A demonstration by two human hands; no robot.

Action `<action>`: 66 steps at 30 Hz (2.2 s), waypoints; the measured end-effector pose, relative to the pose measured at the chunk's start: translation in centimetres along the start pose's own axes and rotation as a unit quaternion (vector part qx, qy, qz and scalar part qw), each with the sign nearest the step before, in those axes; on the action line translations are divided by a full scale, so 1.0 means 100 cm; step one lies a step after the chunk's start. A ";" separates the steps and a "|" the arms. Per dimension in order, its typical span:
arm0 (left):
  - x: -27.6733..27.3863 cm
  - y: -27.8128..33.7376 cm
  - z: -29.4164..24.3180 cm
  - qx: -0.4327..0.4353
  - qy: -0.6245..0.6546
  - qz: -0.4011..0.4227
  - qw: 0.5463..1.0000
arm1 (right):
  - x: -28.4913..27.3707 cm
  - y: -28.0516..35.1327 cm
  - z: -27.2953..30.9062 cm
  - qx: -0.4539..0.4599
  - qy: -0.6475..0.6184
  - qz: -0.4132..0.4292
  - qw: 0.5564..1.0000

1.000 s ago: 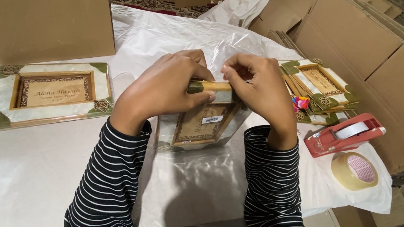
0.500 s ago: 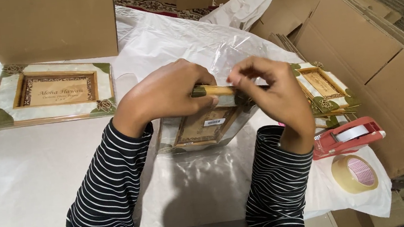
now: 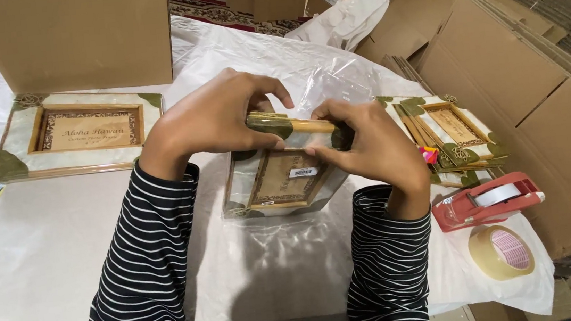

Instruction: The person is cleaning the glass and frame of a picture frame using a cloth, then applying small decorative stickers to the frame.

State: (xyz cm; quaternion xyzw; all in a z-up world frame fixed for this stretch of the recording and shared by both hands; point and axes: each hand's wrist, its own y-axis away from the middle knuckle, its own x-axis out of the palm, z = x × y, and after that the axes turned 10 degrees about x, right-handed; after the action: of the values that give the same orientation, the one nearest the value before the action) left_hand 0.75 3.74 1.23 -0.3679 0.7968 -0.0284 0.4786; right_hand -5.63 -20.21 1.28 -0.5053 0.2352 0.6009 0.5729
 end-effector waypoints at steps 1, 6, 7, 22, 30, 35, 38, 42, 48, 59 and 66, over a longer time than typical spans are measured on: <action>0.001 -0.001 0.001 0.000 0.000 0.000 1.000 | 0.001 -0.001 0.002 0.000 0.000 -0.001 1.000; 0.004 -0.004 -0.002 0.056 0.016 -0.003 0.998 | 0.000 0.001 0.010 0.001 0.032 -0.008 0.999; 0.004 -0.004 -0.001 0.055 0.016 -0.003 0.998 | 0.000 0.002 0.010 0.001 0.032 -0.008 0.999; 0.002 -0.001 0.005 0.139 0.038 -0.055 0.988 | -0.001 0.004 0.011 -0.036 0.035 -0.048 0.998; 0.001 -0.003 0.036 0.112 0.047 -0.088 0.989 | -0.005 -0.001 -0.005 0.022 0.011 -0.095 0.995; 0.004 -0.005 0.066 0.070 0.177 -0.155 0.969 | -0.008 -0.019 -0.041 0.076 0.016 -0.080 0.994; 0.024 -0.009 0.101 0.055 0.292 -0.243 0.923 | 0.008 -0.038 -0.068 0.113 -0.066 -0.021 0.991; 0.033 -0.025 0.127 -0.009 0.325 -0.388 0.862 | 0.050 -0.079 -0.090 0.143 -0.211 0.153 0.955; 0.033 -0.032 0.141 -0.015 0.298 -0.517 0.802 | 0.100 -0.098 -0.118 0.163 -0.268 0.142 0.939; 0.041 -0.019 0.120 -0.016 0.442 -0.230 0.867 | 0.083 -0.101 -0.123 0.050 -0.482 -0.126 0.865; 0.029 -0.012 0.177 0.018 0.379 -0.257 0.889 | 0.068 -0.079 -0.068 0.112 -0.421 -0.069 0.898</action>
State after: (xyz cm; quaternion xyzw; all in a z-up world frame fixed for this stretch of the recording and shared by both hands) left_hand 14.56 6.49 -10.02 -0.5125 0.7943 -0.3024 0.1224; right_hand 5.15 -21.18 -4.92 -0.1527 0.0022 0.6861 0.7113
